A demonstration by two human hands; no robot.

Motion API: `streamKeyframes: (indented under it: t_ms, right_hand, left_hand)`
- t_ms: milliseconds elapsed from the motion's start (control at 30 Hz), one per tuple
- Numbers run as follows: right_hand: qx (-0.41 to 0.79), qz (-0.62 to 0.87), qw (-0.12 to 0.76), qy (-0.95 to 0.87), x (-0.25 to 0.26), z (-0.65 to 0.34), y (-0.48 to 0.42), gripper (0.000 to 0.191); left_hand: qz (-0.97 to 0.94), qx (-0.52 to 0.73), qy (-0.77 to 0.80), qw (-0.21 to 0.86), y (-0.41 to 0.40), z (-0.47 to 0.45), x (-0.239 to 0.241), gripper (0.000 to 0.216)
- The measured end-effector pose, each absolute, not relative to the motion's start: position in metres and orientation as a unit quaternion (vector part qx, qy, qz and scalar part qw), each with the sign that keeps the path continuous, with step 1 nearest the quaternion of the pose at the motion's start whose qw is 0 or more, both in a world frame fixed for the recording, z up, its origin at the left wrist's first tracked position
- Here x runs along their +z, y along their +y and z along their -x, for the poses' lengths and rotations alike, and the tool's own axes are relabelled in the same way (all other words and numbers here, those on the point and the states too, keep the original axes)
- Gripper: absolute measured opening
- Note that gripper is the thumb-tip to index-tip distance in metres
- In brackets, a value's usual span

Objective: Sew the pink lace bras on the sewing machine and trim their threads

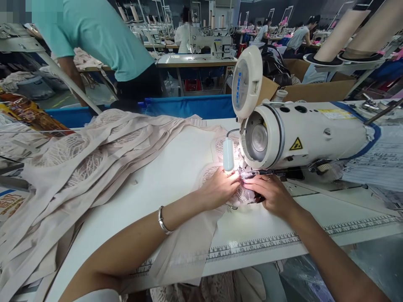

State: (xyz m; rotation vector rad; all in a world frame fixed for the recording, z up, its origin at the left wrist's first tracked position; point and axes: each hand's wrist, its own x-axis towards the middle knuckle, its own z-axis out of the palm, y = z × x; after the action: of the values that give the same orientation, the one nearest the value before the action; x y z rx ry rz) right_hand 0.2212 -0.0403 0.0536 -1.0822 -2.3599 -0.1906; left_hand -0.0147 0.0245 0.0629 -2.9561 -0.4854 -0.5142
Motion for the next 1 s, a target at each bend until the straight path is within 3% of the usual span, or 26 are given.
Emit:
streamKeyframes:
  t_ms: [133, 267, 467, 600, 733, 1000]
  right_hand:
    - [-0.072, 0.398, 0.269, -0.874, 0.054, -0.221, -0.041, 0.044]
    - [-0.074, 0.398, 0.269, -0.874, 0.055, -0.22, -0.041, 0.044]
    - [-0.078, 0.397, 0.271, -0.873, 0.054, -0.221, -0.041, 0.044]
    - [-0.084, 0.395, 0.273, -0.873, 0.055, -0.221, -0.041, 0.042]
    - [-0.083, 0.394, 0.271, -0.874, 0.057, -0.219, -0.041, 0.039]
    - [-0.092, 0.371, 0.298, -0.875, 0.063, -0.216, -0.043, 0.035]
  left_hand:
    - [0.975, -0.16, -0.151, 0.041, 0.023, 0.015, 0.063, 0.028]
    - [0.969, -0.16, -0.185, 0.044, 0.021, 0.014, 0.063, 0.017]
    - [0.962, -0.151, -0.219, 0.066, 0.018, 0.013, 0.062, 0.033]
    - [0.97, -0.175, -0.162, 0.037, 0.018, 0.011, 0.06, 0.022]
    - [0.977, -0.202, -0.064, 0.002, 0.018, 0.009, 0.058, 0.024]
    - [0.975, -0.185, -0.126, 0.001, 0.019, 0.012, 0.053, 0.026]
